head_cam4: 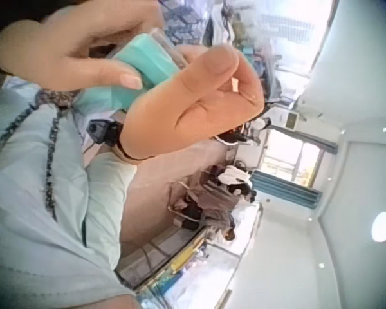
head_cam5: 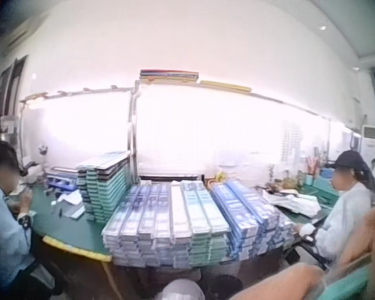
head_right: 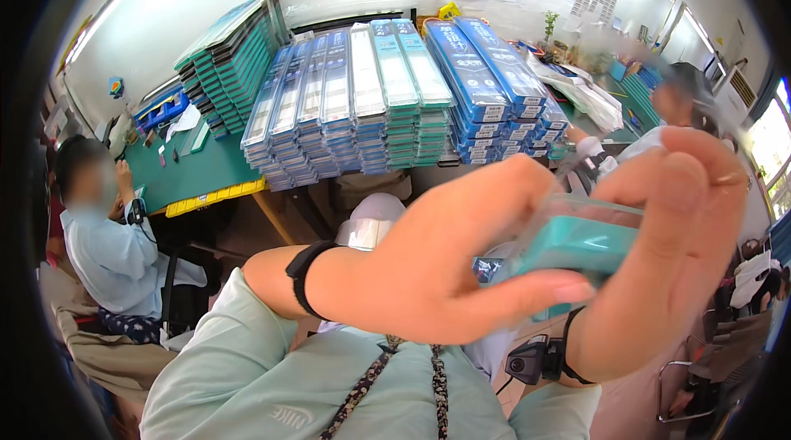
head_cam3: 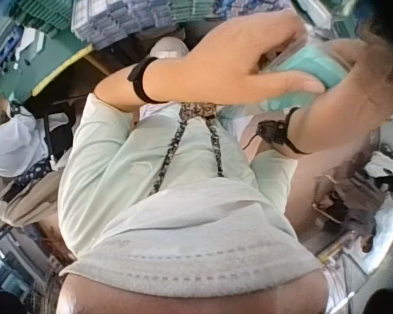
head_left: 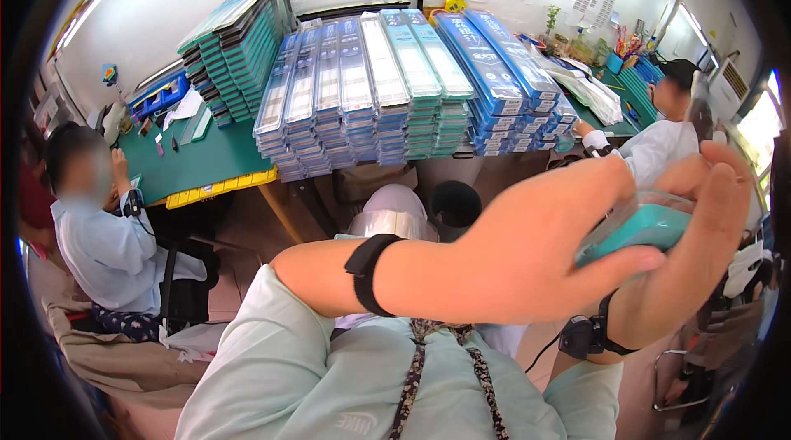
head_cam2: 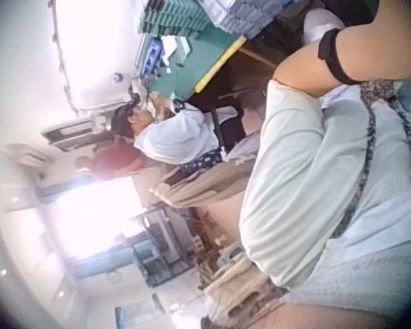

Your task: Manually placing plastic items into individual transparent plastic bags on an assembly line.

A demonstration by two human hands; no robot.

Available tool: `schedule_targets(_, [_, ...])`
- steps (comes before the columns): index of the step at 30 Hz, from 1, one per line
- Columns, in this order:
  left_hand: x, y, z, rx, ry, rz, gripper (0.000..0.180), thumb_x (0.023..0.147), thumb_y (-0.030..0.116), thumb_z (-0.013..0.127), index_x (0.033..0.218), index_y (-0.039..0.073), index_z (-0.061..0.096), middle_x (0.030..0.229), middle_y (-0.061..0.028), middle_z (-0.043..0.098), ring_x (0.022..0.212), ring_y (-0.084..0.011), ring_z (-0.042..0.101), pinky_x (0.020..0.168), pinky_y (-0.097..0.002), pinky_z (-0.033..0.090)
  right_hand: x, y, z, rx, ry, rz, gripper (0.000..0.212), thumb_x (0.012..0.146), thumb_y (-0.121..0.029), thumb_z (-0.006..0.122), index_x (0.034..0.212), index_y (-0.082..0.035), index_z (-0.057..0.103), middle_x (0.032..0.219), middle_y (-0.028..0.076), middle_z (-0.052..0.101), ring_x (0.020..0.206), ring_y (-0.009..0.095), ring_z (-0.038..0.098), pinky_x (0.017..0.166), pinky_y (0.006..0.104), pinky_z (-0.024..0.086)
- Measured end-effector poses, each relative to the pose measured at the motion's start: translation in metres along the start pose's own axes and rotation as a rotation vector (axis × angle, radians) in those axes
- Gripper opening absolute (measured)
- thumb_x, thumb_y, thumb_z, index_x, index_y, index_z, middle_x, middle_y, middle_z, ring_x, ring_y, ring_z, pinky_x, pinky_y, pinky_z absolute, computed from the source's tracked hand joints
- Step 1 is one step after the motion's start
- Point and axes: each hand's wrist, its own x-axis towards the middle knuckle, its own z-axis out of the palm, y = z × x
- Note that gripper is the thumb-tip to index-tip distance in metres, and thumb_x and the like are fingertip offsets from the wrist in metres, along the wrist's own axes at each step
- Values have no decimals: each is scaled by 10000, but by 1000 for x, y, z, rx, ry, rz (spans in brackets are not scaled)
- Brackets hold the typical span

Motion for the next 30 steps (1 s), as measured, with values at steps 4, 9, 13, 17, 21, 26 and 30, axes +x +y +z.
schedule_targets(4, [-5,1,11,-133,75,15,319,807,233,648,826,4,426,703,-162,443,612,-332,468,550,-405,377,1,6,-7,23,-26,-87,449,973,-366,338,1150,35,439,741,23,473,582,48,386,543,180,293])
schedule_targets(9, [-14,1,8,-157,76,-10,306,804,214,650,907,0,457,750,-156,446,633,-320,464,559,-383,382,-6,36,-14,517,-388,-147,496,928,-390,446,1182,32,386,813,25,410,651,71,406,588,193,330])
schedule_targets(13, [-11,5,-2,-245,29,-61,294,796,177,659,960,15,476,788,-101,443,654,-238,461,568,-341,376,-7,36,-15,602,-490,-44,496,835,-393,580,1072,11,417,891,76,405,816,153,449,725,263,371])
schedule_targets(17, [-6,11,-12,-391,1,-131,380,776,101,675,1100,40,486,897,-48,457,694,-122,422,590,-263,338,-6,25,-12,690,-519,-56,378,804,-307,617,1006,-23,472,976,80,395,881,159,443,752,258,366])
schedule_targets(21, [-6,9,-30,-397,-80,-177,365,741,75,701,1063,50,530,990,-70,475,814,-143,484,727,-267,381,0,29,-8,708,-569,-95,344,770,-229,640,1002,-33,479,976,82,400,878,160,444,751,265,376])
schedule_targets(26, [-11,-3,-30,-503,-110,-258,253,718,122,726,926,82,588,920,-52,444,925,-214,529,816,-328,424,-2,31,-2,794,-566,-121,263,694,-88,678,902,-48,522,950,93,428,799,161,469,717,229,394])
schedule_targets(30, [-13,2,-16,-707,75,-166,210,754,185,719,916,56,683,763,5,400,696,-106,382,625,-242,282,-3,30,-7,833,-561,-126,178,725,-80,678,850,-49,554,932,86,444,794,163,475,722,228,409])
